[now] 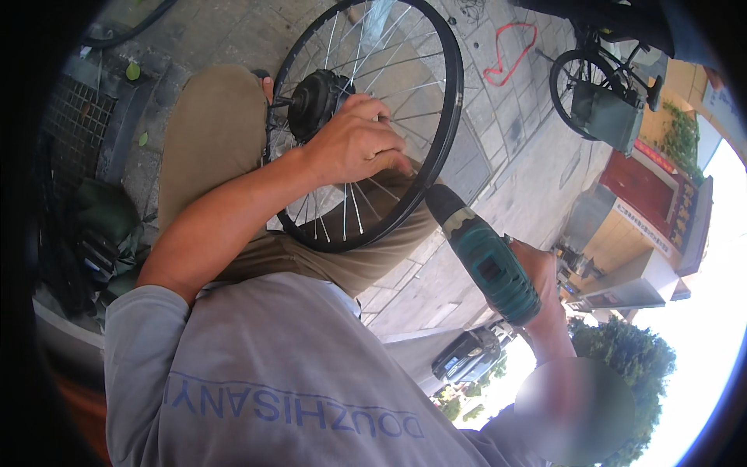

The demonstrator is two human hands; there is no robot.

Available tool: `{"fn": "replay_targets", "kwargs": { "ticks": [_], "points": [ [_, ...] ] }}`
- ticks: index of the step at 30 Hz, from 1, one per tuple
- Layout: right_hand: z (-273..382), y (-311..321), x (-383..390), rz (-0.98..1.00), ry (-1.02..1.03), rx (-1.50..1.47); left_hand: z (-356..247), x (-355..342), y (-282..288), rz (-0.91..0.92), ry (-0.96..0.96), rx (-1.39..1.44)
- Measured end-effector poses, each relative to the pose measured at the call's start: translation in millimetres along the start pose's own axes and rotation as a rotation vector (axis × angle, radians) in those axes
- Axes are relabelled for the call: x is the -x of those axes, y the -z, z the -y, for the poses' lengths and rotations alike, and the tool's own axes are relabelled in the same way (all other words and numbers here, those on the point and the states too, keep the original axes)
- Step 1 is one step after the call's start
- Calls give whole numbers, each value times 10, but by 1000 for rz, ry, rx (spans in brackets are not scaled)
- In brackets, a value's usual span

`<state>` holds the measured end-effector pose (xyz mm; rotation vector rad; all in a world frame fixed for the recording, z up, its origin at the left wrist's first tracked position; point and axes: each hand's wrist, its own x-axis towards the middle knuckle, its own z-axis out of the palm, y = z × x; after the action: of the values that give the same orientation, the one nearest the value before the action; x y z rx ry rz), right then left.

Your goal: The person uses a cordless drill to tighten spokes on a bicycle wheel. They then remove the tire from the rim and inspect the wheel hub and spokes.

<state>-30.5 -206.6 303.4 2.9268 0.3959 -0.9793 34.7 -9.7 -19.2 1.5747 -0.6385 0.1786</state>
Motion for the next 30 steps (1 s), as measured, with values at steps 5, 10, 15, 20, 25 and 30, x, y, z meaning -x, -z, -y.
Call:
{"fn": "replay_targets", "kwargs": {
  "ticks": [5,10,15,20,25,30],
  "points": [
    [91,69,-30,55,-95,-77,-1,13,-4,15,-29,-1],
    [378,297,-260,-61,135,141,-9,-87,163,130,17,43],
    [431,372,-199,-80,272,382,-41,-131,237,19,262,391],
    [439,429,-238,-104,307,377,9,-252,287,61,365,352],
    [374,521,-277,-176,451,552,-84,-309,290,139,364,239],
    [358,637,-240,-257,451,559,-146,-364,213,42,393,11]
  ]
}}
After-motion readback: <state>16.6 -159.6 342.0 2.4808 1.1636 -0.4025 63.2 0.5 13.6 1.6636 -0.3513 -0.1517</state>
